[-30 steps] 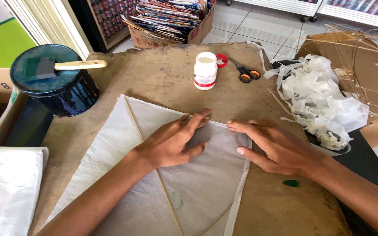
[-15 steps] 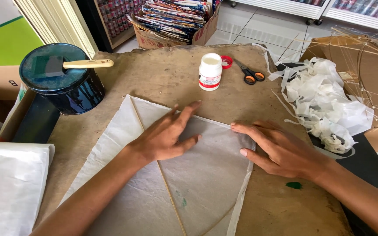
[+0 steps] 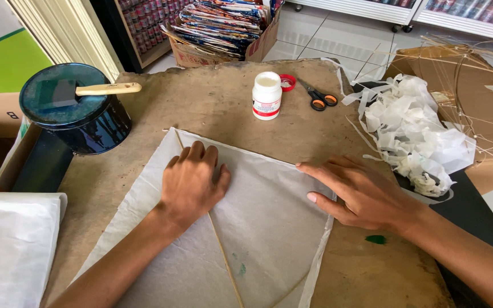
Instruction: The person is assembling a kite by applying glue to the edges of the paper and folding them over the bamboo frame.
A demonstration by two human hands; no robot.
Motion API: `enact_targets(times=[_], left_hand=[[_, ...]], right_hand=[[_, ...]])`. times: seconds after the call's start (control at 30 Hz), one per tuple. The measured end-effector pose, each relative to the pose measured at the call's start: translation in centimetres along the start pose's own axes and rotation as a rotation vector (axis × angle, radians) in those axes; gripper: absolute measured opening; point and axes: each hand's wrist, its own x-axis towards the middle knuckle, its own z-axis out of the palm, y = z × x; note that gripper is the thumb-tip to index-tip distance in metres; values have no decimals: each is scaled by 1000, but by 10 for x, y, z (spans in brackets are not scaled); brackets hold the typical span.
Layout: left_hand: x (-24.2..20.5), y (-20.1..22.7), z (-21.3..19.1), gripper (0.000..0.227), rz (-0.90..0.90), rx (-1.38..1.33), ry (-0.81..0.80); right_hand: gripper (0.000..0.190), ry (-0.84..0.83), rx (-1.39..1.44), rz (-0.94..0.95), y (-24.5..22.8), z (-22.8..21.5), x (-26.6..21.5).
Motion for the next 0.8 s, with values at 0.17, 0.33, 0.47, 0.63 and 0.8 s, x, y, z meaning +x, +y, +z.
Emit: enact_targets(times=[0.17, 0.33, 0.47, 0.63, 0.8], left_hand=[[-1, 6, -5, 24, 50, 96, -24], [-2, 4, -3, 23, 39, 126, -14], [4, -4, -8, 19, -78, -31, -54], [14, -23, -14, 18, -231, -63, -18], [31, -49, 7, 32, -422, -106, -137]], right_hand=[[40, -15, 98, 91, -1, 2, 4], [35, -47, 249, 227, -10, 6, 34], [41, -193, 195, 442, -6, 20, 54], [46, -267, 179, 604, 5, 33, 62], [55, -271, 386, 773, 7, 30, 59]])
